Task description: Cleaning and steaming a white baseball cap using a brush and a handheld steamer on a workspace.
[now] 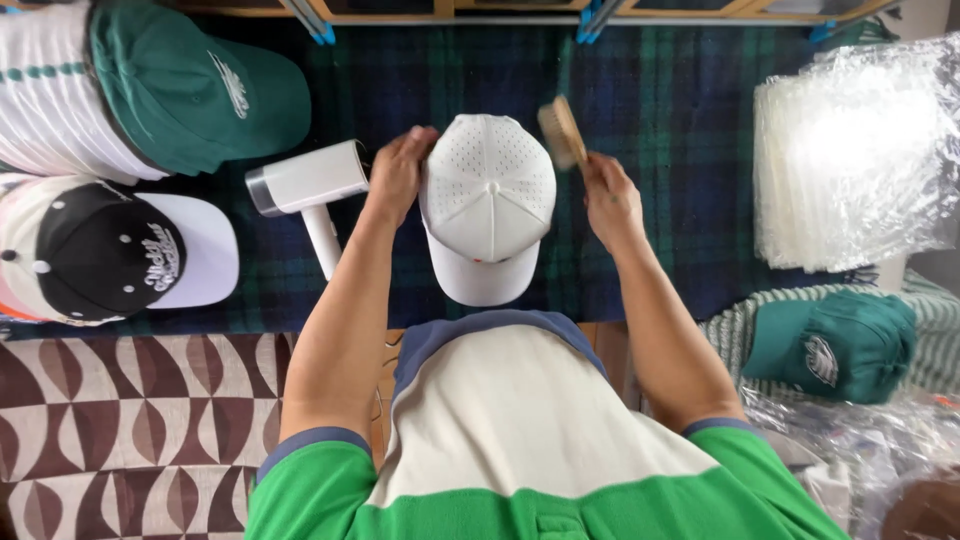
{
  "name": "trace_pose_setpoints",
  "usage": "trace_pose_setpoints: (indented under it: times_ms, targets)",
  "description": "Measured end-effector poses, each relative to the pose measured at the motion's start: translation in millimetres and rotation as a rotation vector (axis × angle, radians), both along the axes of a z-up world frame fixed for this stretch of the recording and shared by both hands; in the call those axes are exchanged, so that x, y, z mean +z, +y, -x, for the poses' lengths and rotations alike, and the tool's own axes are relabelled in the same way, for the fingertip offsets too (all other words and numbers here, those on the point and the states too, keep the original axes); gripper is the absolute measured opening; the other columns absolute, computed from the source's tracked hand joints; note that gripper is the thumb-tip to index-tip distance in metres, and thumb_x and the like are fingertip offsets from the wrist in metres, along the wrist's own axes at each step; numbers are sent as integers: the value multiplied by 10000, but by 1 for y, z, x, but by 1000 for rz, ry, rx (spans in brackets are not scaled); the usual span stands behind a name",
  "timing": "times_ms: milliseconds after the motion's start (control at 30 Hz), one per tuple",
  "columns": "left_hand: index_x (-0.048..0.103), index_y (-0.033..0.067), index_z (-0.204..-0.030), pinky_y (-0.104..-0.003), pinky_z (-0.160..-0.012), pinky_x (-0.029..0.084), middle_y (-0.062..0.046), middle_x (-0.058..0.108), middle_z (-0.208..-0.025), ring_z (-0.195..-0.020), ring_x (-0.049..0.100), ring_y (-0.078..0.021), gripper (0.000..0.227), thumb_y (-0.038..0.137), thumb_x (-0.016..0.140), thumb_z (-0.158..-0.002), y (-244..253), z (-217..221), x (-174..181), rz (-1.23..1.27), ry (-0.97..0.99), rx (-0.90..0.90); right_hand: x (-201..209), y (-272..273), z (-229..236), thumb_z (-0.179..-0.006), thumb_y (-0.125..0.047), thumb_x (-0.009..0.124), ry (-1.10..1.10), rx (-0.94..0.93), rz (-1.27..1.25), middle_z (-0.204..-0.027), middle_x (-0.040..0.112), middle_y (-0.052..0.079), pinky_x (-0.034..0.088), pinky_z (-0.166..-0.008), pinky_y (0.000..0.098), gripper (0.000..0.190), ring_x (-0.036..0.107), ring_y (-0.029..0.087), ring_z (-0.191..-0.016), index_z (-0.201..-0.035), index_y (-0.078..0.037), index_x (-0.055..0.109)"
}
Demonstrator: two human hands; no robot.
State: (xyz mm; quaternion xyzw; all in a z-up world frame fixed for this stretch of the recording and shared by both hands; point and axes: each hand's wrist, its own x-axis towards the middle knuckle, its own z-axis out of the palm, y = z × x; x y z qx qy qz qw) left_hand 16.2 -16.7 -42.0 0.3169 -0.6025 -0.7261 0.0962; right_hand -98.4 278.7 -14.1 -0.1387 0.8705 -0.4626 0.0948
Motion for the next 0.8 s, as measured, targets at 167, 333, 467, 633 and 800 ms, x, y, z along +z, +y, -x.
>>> trace_pose_setpoints:
  times_ms: [167,333,467,633,800]
  targets:
    - [726,63,-1172,-411,-848,581,-123,745,-898,-873,712,-276,237,180,547,-1070,52,-27,97,537,126,59,70,-37,-49,-1093,-231,574,167,-79,198,-782,631,90,523,-615,383,253,622,227,-684,-1263,-52,629]
    - [504,-22,-1443,-573,-1030,518,-272,692,-1224,-1198,666,-408,553,332,630,-1037,111,-32,142,27,235,-204,67,-68,-87,-990,-38,688,412,182,247,-910,574,166,510,-744,438,212,594,405,-847,-1176,0,594]
    - [624,114,-1146,-299,-739,560,-33,695,-889,-853,675,-158,130,211,607,-1060,79,-34,127,175,197,-27,71,-88,-93,-952,-49,689,547,404,382,-1138,613,186,519,-901,479,315,616,426,-1093,-1257,13,639]
    - [672,125,-1186,-401,-661,577,-115,713,-922,-811,708,-277,181,230,579,-1071,22,-41,159,561,-60,-210,45,-63,-80,-967,-218,702,662,363,139,-1235,605,113,437,-982,465,262,560,397,-1237,-1200,-102,731]
    - [623,165,-1086,-557,-703,556,-100,667,-862,-827,694,-379,344,469,463,-1080,4,-46,135,1027,-300,-522,34,-49,-76,-978,-167,697,710,355,128,-1224,608,104,432,-998,462,193,536,413,-1287,-1150,-96,747]
